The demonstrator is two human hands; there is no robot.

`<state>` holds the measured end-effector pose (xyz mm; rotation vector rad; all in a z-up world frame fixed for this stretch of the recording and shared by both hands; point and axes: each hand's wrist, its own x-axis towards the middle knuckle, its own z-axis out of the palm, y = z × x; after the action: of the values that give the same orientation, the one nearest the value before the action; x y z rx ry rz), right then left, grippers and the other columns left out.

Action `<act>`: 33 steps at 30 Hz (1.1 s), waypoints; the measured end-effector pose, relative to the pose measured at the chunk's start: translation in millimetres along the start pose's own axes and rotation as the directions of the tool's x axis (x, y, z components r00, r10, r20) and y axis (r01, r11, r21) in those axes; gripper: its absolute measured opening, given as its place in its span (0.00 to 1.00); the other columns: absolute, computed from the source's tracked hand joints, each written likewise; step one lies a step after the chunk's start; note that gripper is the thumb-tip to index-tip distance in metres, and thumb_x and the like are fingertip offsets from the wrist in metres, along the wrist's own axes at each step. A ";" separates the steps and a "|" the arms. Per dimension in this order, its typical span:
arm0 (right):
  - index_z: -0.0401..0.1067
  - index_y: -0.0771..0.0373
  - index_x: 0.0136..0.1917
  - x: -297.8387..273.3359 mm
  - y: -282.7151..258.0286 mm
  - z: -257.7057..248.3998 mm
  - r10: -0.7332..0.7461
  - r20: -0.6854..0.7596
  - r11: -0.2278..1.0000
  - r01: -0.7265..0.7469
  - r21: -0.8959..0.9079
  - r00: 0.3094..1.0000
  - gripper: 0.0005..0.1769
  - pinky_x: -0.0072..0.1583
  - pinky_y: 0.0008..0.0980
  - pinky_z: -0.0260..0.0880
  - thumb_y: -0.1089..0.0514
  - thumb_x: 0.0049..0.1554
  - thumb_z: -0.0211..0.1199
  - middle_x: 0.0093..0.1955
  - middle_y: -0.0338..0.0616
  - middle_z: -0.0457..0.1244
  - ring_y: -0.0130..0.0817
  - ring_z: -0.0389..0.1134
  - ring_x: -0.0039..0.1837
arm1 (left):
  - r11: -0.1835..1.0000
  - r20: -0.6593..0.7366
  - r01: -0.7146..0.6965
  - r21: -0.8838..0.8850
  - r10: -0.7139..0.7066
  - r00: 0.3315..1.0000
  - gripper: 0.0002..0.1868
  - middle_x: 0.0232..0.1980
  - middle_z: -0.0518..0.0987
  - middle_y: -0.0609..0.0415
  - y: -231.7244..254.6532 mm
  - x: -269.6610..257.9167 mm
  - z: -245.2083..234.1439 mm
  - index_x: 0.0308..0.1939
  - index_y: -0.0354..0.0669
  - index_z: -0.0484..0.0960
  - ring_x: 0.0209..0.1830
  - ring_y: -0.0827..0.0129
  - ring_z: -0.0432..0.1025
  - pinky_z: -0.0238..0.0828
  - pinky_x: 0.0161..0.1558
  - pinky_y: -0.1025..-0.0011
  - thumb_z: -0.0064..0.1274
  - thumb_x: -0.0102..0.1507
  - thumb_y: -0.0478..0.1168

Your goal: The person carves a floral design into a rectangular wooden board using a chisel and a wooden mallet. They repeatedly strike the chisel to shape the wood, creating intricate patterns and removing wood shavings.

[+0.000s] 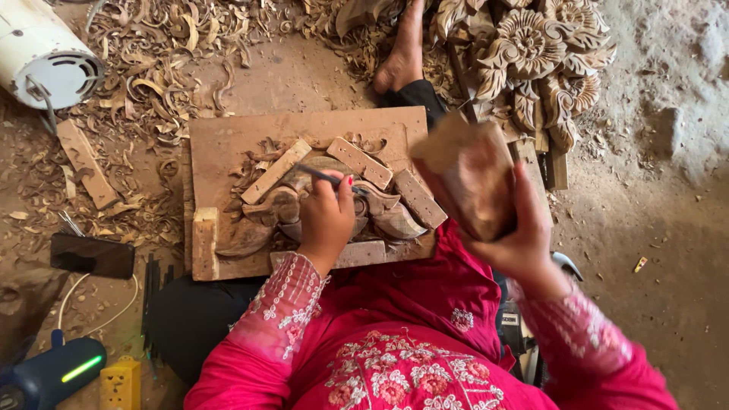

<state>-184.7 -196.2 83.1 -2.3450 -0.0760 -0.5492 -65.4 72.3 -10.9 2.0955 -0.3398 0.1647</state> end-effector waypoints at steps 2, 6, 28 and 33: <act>0.39 0.65 0.84 39.3 -18.4 2.7 -0.139 0.015 0.986 0.137 0.100 0.990 0.68 0.73 0.38 0.68 0.56 0.47 0.84 0.75 0.57 0.60 0.43 0.67 0.75 | 1.000 0.022 0.017 0.002 -0.017 1.000 0.08 0.29 0.80 0.49 0.8 3.4 1.9 0.48 0.40 0.73 0.24 0.56 0.77 0.71 0.25 0.60 0.53 0.70 0.39; 0.37 0.61 0.81 119.8 -69.7 16.9 -0.289 0.012 0.939 0.281 0.201 0.957 0.61 0.80 0.47 0.60 0.56 0.51 0.78 0.73 0.64 0.52 0.52 0.55 0.79 | 0.995 0.027 -0.081 -0.060 0.082 0.996 0.08 0.30 0.79 0.47 8.2 10.2 3.2 0.48 0.38 0.71 0.25 0.54 0.77 0.71 0.26 0.60 0.52 0.70 0.38; 0.45 0.60 0.81 216.2 -13.0 51.7 -0.106 0.226 0.926 0.179 -0.333 0.968 0.56 0.61 0.49 0.75 0.52 0.54 0.80 0.74 0.50 0.59 0.48 0.69 0.65 | 1.000 0.486 -0.027 -0.005 0.026 0.873 0.12 0.32 0.81 0.38 -39.0 75.5 43.8 0.46 0.32 0.72 0.33 0.42 0.78 0.74 0.38 0.50 0.52 0.65 0.38; 0.58 0.53 0.80 217.2 -6.5 32.6 0.005 0.291 0.859 0.144 -0.491 0.957 0.42 0.52 0.42 0.78 0.52 0.59 0.74 0.62 0.44 0.67 0.42 0.74 0.54 | 0.989 0.499 -0.145 -0.024 0.138 0.855 0.16 0.33 0.80 0.35 -36.8 82.4 53.6 0.44 0.28 0.72 0.34 0.39 0.77 0.73 0.38 0.48 0.56 0.63 0.40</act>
<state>23.1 -191.3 154.5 -2.9424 -0.1673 -0.2808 23.3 30.2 -48.1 2.1056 -0.8088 -0.3031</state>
